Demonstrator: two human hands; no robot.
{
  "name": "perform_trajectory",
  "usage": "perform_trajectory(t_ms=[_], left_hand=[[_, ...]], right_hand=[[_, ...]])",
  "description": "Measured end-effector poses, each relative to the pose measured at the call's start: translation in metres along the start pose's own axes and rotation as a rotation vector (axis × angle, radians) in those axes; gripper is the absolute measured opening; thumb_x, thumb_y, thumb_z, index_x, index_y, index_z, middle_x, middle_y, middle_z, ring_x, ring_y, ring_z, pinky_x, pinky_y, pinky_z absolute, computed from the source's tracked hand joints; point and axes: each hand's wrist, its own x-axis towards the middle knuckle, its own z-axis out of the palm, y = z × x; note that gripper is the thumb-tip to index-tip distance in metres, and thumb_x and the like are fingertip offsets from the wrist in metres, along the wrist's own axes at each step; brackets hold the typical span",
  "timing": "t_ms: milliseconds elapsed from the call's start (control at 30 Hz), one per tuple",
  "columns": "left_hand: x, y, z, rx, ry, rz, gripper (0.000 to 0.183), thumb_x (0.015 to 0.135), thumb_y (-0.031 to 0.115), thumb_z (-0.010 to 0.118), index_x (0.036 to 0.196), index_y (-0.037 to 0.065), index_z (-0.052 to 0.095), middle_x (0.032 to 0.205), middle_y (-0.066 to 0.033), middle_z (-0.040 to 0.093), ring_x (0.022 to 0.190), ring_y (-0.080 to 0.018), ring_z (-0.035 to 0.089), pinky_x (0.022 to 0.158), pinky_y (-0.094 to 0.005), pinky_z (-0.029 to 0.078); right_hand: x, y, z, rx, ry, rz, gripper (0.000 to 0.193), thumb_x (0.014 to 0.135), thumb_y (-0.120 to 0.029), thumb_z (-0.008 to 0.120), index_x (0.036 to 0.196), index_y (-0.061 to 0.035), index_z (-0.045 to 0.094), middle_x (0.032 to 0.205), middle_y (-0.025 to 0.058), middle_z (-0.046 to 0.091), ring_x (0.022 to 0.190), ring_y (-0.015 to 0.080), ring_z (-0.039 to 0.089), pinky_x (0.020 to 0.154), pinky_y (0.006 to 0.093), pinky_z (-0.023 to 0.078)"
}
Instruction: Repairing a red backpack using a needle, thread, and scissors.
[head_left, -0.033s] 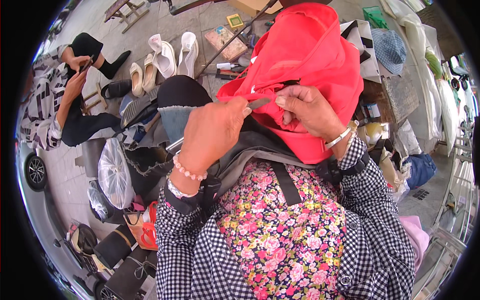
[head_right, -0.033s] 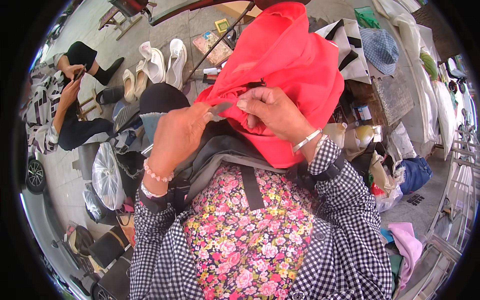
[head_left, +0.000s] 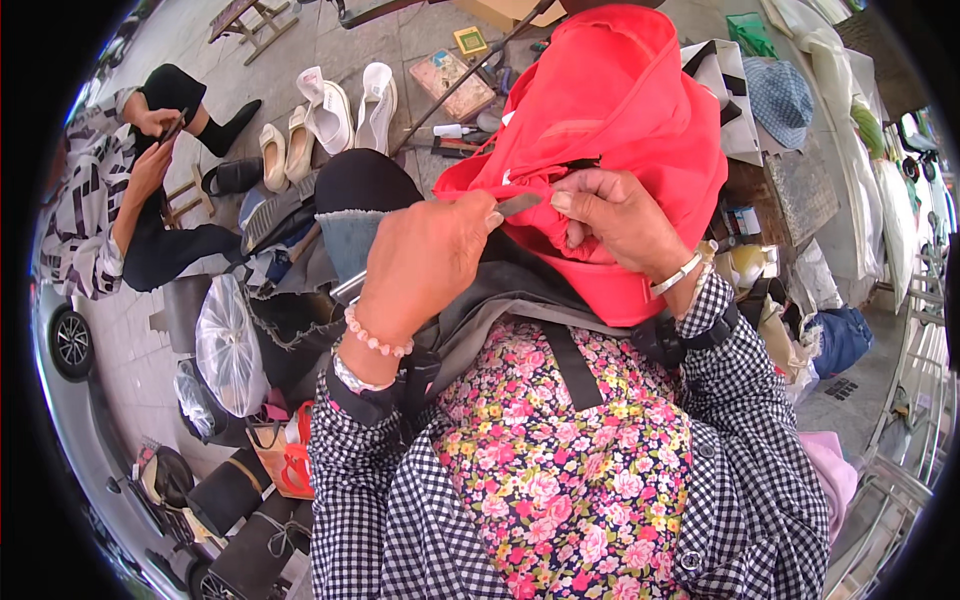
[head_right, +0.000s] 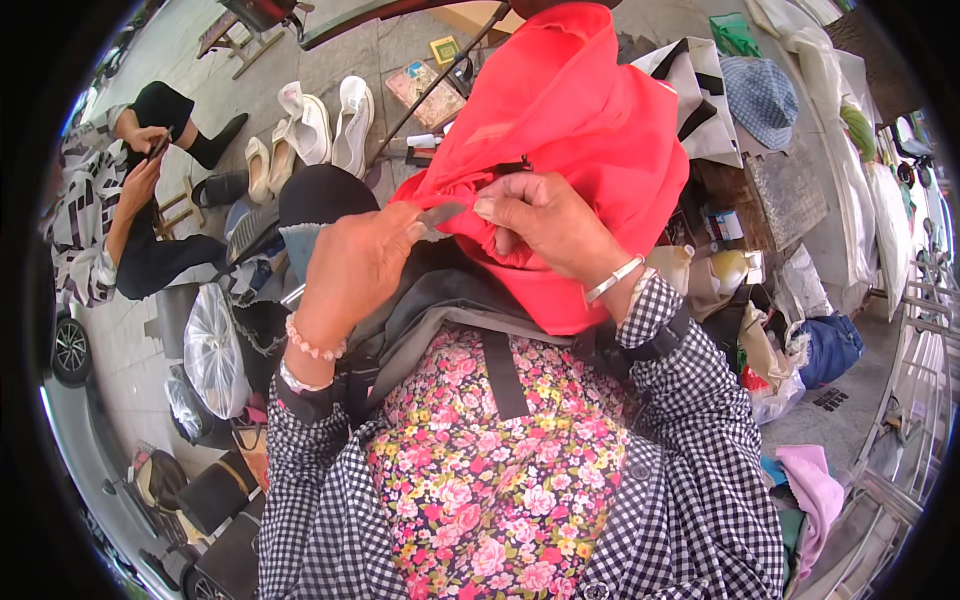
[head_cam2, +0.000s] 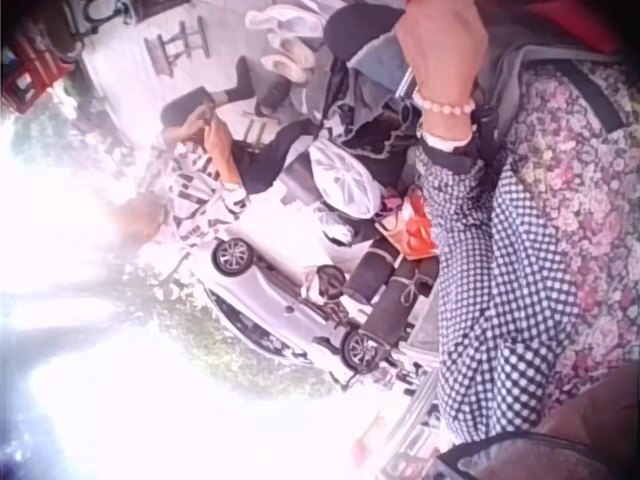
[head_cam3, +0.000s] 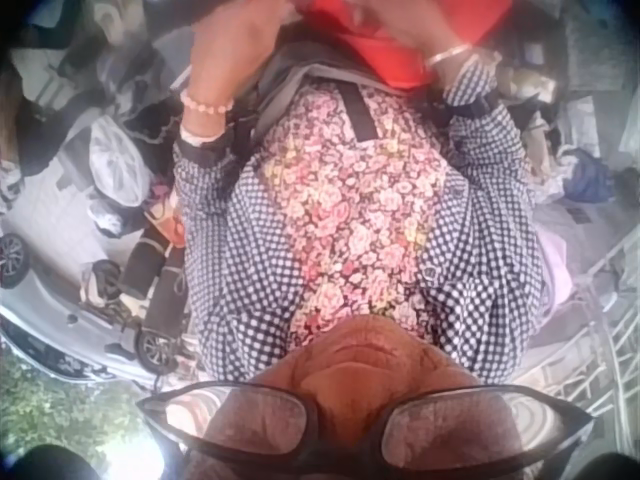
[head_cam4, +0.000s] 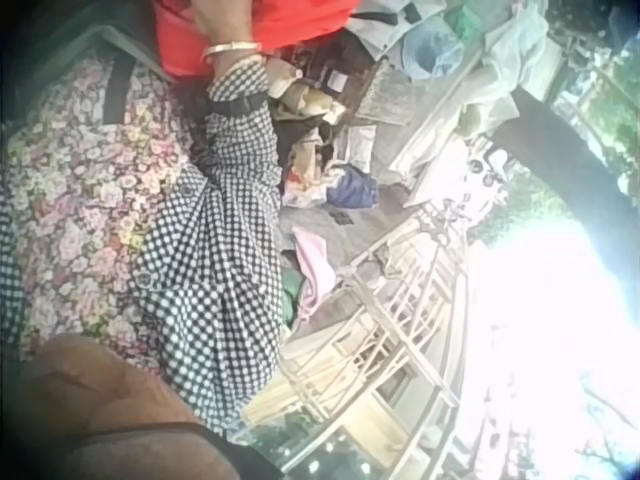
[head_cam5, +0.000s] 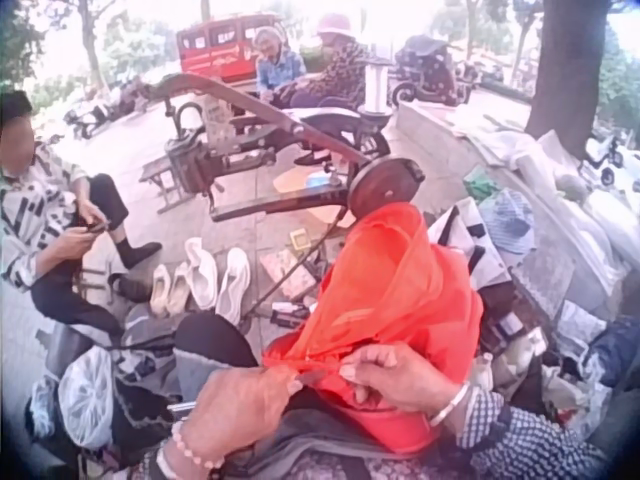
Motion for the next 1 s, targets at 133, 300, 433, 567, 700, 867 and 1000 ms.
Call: perform_trajectory(t_ms=[133, 300, 433, 567, 700, 867, 1000], left_hand=[[0.005, -0.009, -0.001, 0.012, -0.042, 0.048, 0.014, 0.084, 0.021, 0.054, 0.079, 0.009, 0.053, 0.059, -0.0140, 0.054, 0.058, -0.0343, 0.055, 0.049, -0.0435, 0.042], [0.005, -0.012, -0.009, 0.018, -0.114, 0.055, 0.012, 0.082, 0.022, 0.055, 0.083, 0.010, 0.057, 0.061, -0.0137, 0.056, 0.061, -0.0341, 0.056, 0.051, -0.0433, 0.043], [0.005, -0.010, -0.014, -0.034, -0.181, 0.036, 0.010, 0.081, 0.020, 0.056, 0.085, 0.011, 0.059, 0.064, -0.0132, 0.057, 0.064, -0.0338, 0.057, 0.054, -0.0431, 0.044], [0.003, -0.010, -0.014, -0.155, -0.191, 0.017, 0.011, 0.081, 0.015, 0.056, 0.089, 0.008, 0.060, 0.066, -0.0192, 0.052, 0.063, -0.0387, 0.051, 0.052, -0.0412, 0.040], [-0.001, -0.008, -0.012, -0.039, -0.168, -0.001, 0.009, 0.081, 0.017, 0.056, 0.084, 0.009, 0.058, 0.063, -0.0163, 0.055, 0.062, -0.0360, 0.055, 0.052, -0.0424, 0.042], [-0.004, -0.002, -0.004, 0.060, -0.117, -0.040, 0.010, 0.081, 0.019, 0.056, 0.079, 0.010, 0.056, 0.060, -0.0139, 0.056, 0.061, -0.0340, 0.057, 0.052, -0.0443, 0.043], [-0.009, -0.010, -0.007, -0.022, -0.181, -0.018, 0.014, 0.083, 0.016, 0.055, 0.093, 0.009, 0.062, 0.066, -0.0173, 0.056, 0.060, -0.0363, 0.054, 0.050, -0.0401, 0.041]], right_hand=[[0.001, 0.001, 0.000, -0.018, -0.008, 0.003, 0.021, 0.087, -0.016, 0.057, 0.093, 0.0035, 0.057, 0.062, 0.0009, 0.054, 0.052, 0.0077, 0.052, 0.050, 0.0214, 0.043], [0.002, -0.001, 0.002, -0.016, -0.030, 0.019, 0.019, 0.087, -0.016, 0.056, 0.092, 0.0029, 0.057, 0.067, -0.0008, 0.052, 0.053, 0.0072, 0.052, 0.049, 0.0210, 0.043], [0.002, 0.000, 0.003, -0.018, -0.057, 0.029, 0.018, 0.087, -0.015, 0.056, 0.091, 0.0025, 0.057, 0.070, -0.0014, 0.052, 0.053, 0.0067, 0.051, 0.049, 0.0206, 0.042], [0.000, 0.000, 0.005, -0.016, -0.045, 0.035, 0.016, 0.087, -0.014, 0.055, 0.090, 0.0017, 0.057, 0.070, -0.0015, 0.052, 0.053, 0.0065, 0.050, 0.048, 0.0205, 0.042], [0.001, -0.001, 0.008, -0.015, -0.058, 0.020, 0.016, 0.086, -0.014, 0.056, 0.089, 0.0012, 0.057, 0.067, -0.0019, 0.051, 0.052, 0.0064, 0.050, 0.048, 0.0203, 0.041], [0.004, 0.002, 0.007, -0.106, -0.011, 0.036, 0.018, 0.086, -0.016, 0.056, 0.089, 0.0009, 0.057, 0.063, -0.0024, 0.051, 0.050, 0.0059, 0.048, 0.047, 0.0204, 0.039], [0.005, 0.002, 0.005, -0.143, -0.061, 0.047, 0.018, 0.086, -0.017, 0.056, 0.090, 0.0010, 0.058, 0.063, -0.0023, 0.051, 0.051, 0.0057, 0.049, 0.048, 0.0205, 0.039]])
